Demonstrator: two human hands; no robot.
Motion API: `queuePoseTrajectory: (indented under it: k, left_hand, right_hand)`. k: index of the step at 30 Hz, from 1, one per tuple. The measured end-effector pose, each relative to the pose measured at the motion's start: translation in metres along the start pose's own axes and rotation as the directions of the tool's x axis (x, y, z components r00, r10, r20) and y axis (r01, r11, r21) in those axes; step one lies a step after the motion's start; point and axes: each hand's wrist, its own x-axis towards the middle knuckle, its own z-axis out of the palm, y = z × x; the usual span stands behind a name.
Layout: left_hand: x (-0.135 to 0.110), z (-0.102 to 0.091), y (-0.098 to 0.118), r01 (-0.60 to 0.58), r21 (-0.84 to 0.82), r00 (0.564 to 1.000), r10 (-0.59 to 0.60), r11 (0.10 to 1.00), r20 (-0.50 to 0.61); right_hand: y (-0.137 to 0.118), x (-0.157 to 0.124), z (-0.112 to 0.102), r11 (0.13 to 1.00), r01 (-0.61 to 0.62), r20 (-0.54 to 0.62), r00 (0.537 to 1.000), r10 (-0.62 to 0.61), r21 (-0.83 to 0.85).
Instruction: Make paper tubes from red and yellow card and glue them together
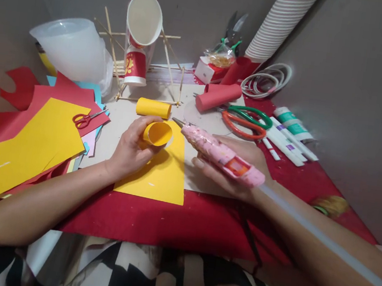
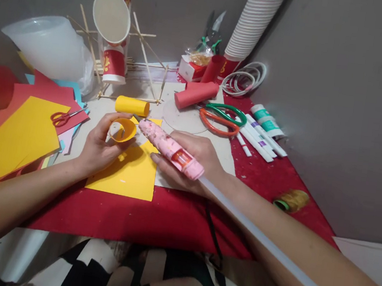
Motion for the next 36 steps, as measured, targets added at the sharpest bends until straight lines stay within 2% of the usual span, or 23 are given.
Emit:
queuePoseTrajectory:
  k: [4,9,14,19,24,36]
  left_hand:
    - [0.001,0.000,-0.005,-0.034,0.037,0.999,0.034,0.999,-0.005]
    - [0.002,0.001,-0.012,-0.075,0.074,0.997,0.073,0.994,0.038]
    - [0.002,0.003,-0.014,-0.107,0.087,0.992,0.101,0.990,0.073]
    - [0.002,0.007,-0.013,-0.086,0.094,0.993,0.078,0.992,0.083]
    - [0.003,0.007,-0.013,-0.082,0.097,0.993,0.073,0.992,0.095]
    - [0.001,0.009,-0.015,-0.087,0.105,0.992,0.077,0.991,0.096]
  right_hand:
    - [-0.004,0.001,-0.003,0.976,0.158,-0.050,0.985,-0.167,-0.149]
    - [0.002,0.005,-0.009,0.954,0.183,-0.070,0.976,-0.204,-0.238]
    - [0.008,0.007,-0.010,0.919,0.254,-0.104,0.950,-0.296,-0.301]
    - [0.006,0.010,-0.012,0.889,0.346,-0.047,0.925,-0.376,-0.301]
    - [0.008,0.011,-0.012,0.887,0.348,-0.035,0.926,-0.375,-0.305]
    - [0.017,0.001,0.001,0.940,0.295,-0.039,0.951,-0.306,-0.171]
